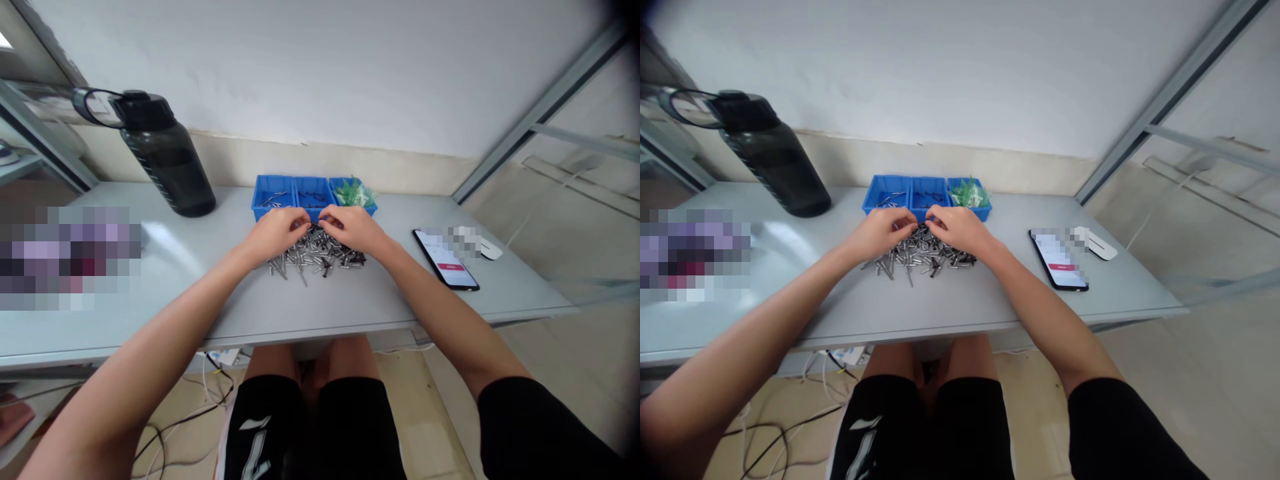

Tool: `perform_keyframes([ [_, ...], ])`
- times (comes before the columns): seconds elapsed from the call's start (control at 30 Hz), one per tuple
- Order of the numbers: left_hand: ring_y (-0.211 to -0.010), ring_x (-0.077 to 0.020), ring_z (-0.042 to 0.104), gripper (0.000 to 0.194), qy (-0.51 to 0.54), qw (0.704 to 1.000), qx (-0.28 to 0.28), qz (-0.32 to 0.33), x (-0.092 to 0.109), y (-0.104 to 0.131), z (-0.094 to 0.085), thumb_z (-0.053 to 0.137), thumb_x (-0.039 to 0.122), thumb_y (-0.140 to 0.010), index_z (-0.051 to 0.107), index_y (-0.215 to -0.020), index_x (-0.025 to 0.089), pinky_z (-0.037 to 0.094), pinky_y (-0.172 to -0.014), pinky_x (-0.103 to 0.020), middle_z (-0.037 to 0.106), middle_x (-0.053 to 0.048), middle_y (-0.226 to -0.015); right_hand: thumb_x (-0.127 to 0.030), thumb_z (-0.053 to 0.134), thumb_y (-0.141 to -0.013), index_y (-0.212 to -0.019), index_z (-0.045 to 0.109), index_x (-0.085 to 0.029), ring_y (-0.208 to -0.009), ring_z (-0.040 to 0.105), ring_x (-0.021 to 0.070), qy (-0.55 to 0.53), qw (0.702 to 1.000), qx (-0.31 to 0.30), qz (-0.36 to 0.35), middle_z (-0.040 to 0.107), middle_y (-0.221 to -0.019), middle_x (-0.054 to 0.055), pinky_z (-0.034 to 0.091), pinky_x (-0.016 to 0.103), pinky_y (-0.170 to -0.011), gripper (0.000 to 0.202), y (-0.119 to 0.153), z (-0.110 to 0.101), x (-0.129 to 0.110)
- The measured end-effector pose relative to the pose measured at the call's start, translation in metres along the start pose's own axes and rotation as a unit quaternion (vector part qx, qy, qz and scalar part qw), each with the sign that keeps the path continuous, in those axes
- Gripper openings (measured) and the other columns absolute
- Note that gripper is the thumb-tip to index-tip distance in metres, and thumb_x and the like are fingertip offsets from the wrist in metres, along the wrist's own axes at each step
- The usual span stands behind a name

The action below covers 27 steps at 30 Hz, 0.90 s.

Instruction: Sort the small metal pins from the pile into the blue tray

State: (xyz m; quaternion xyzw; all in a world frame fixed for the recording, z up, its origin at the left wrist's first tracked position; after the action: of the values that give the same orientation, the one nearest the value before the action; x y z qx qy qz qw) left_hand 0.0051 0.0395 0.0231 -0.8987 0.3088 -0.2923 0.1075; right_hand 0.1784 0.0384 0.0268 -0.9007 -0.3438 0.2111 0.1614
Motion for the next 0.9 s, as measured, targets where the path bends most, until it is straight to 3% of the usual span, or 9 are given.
perform_keyframes([
  [0.9, -0.071, -0.0142, 0.060, 0.016, -0.002, 1.000, -0.015, 0.002, -0.0025, 0.0001, 0.0024, 0.054, 0.024, -0.087, 0.068, -0.090, 0.019, 0.040, -0.064, -0.026, 0.070, -0.001, -0.081, -0.029, 0.050, -0.093, -0.098, 0.062, -0.019, -0.070, 0.061, 0.0146, -0.011, 1.000, -0.016, -0.009, 0.069, -0.077, 0.001, 0.037, 0.026, -0.066, 0.016, 0.0001, 0.0017, -0.0010],
])
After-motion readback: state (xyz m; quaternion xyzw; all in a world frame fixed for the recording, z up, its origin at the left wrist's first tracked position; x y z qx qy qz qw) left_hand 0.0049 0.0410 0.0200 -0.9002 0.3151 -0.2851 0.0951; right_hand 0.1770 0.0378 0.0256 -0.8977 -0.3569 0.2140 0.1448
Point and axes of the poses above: each hand's wrist, its own y-axis away from the middle knuckle, its own z-axis out of the palm, x = y × z, the point moved 4 cm from there along -y, towards the middle knuckle
